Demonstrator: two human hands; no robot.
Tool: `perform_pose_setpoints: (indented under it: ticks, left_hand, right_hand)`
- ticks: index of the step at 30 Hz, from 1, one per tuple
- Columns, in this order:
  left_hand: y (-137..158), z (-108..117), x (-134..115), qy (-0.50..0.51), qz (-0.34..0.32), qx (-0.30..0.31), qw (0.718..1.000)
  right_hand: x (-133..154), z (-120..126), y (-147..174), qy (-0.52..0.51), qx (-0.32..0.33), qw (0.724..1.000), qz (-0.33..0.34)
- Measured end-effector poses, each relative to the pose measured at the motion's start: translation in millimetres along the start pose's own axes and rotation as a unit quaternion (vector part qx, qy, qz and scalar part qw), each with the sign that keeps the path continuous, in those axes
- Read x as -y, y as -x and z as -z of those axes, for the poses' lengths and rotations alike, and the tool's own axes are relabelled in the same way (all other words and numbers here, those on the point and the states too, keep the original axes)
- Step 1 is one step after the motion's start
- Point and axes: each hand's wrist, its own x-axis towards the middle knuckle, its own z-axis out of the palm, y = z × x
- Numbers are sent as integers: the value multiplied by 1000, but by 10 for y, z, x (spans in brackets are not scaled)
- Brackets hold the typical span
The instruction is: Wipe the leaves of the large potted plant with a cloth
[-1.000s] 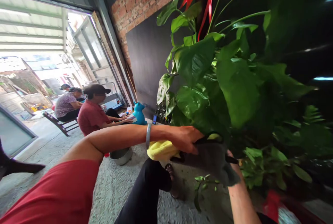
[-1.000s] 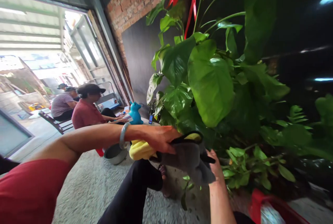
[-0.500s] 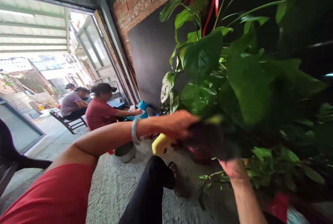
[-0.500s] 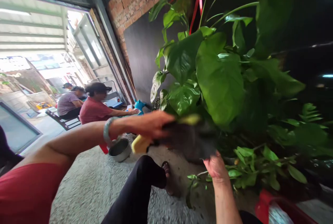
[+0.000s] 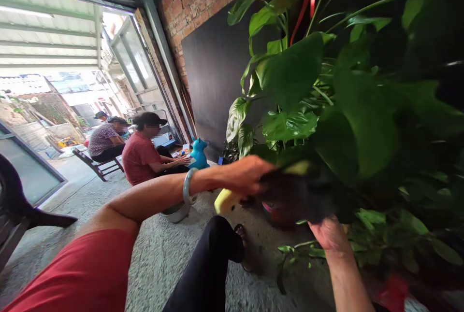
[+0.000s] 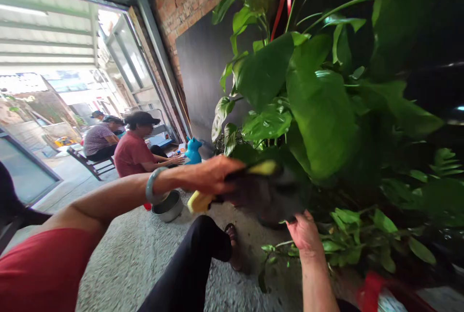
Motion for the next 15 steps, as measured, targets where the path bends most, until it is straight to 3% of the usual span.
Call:
perform_pose_setpoints:
  ticks: [2, 4, 5, 6, 8, 10, 12, 15]
  left_hand:
    - [-193, 128, 95, 8, 50, -121, 991]
    - [-377, 8, 196, -30, 132, -206, 969]
    - [-421, -127, 237, -44, 156, -188, 969]
    - [-420, -284, 269, -50, 153, -125, 979]
    - [-292, -555, 326, -38, 91, 26, 995]
    - [-77, -630, 393, -31, 59, 99, 993]
    - [88, -486, 479, -43, 97, 71, 992]
    - [40, -220, 612, -73, 182, -77, 978]
  right_hand:
    - [68, 0, 1, -15, -17, 1000, -5]
    - [150, 12, 14, -47, -59, 997, -19]
    - [191, 19, 23, -67, -86, 994, -27]
    - [229, 24, 35, -85, -107, 990, -35]
    - [287, 21, 58, -104, -116, 987, -43]
    - [321, -4, 75, -104, -108, 988, -43]
    - [337, -38, 81, -96, -125, 986, -54]
    - [339, -68, 67, -77, -147, 984, -59]
